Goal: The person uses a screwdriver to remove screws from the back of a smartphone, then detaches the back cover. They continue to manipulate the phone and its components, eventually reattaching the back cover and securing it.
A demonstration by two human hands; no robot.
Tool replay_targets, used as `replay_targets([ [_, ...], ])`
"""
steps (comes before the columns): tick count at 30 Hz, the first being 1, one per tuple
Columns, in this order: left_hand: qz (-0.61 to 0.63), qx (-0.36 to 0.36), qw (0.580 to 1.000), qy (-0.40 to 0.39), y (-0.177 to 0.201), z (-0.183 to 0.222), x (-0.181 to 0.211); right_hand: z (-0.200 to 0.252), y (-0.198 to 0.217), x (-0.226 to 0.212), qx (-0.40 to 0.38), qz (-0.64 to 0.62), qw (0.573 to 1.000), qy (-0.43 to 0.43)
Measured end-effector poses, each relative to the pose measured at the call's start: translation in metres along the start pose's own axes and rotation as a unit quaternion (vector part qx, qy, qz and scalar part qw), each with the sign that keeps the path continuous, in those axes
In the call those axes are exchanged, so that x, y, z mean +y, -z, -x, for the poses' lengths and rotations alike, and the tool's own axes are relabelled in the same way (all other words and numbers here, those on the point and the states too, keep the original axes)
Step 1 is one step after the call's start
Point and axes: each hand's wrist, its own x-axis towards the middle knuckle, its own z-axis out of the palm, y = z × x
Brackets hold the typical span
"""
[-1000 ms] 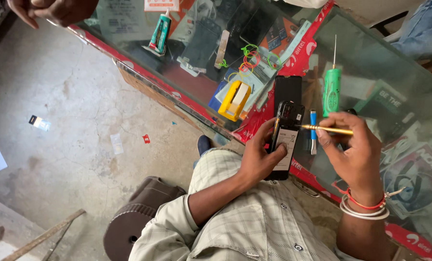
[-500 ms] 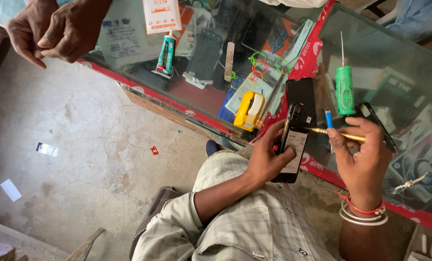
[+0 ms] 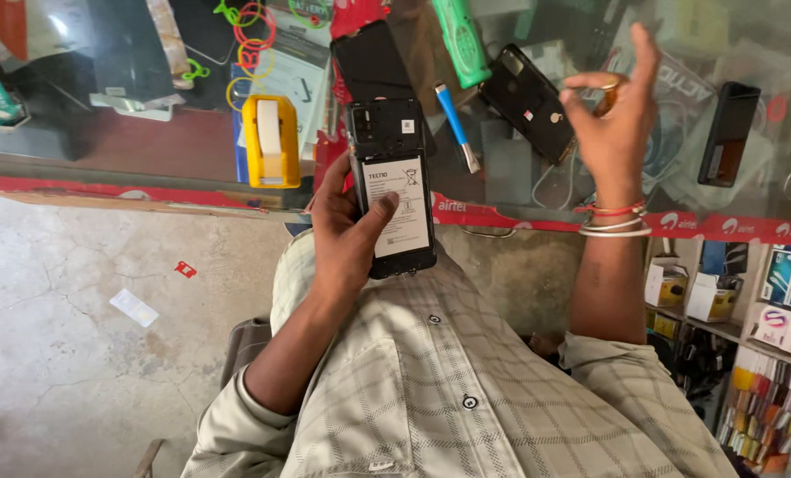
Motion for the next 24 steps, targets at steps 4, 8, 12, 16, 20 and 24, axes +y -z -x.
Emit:
replay_targets([
  [4,-0.012,0.033,0.999,0.002,-0.011,-0.001,-0.015,0.007,-0.020,0.004,-0.046,0.029,0.998,-0.008],
  [8,-0.026,0.056,0.998,0.003,-0.020,0.001,-0.023,0.013,-0.017,0.002,-0.062,0.125,0.990,0.019],
  [12,-0.017,0.075,0.997,-0.003,-0.030,0.001,-0.027,0.019,-0.012,-0.001,-0.080,0.144,0.986,0.038],
  [16,-0.003,0.074,0.997,0.001,-0.038,0.001,-0.029,0.024,-0.011,-0.007,-0.082,0.133,0.982,0.107],
  [20,0.000,0.074,0.997,0.013,-0.046,0.004,-0.030,0.022,-0.021,-0.008,-0.088,0.209,0.965,0.129],
  [24,0.016,0.042,0.999,0.009,-0.049,0.008,-0.026,0.025,-0.020,-0.005,-0.089,0.196,0.969,0.125],
])
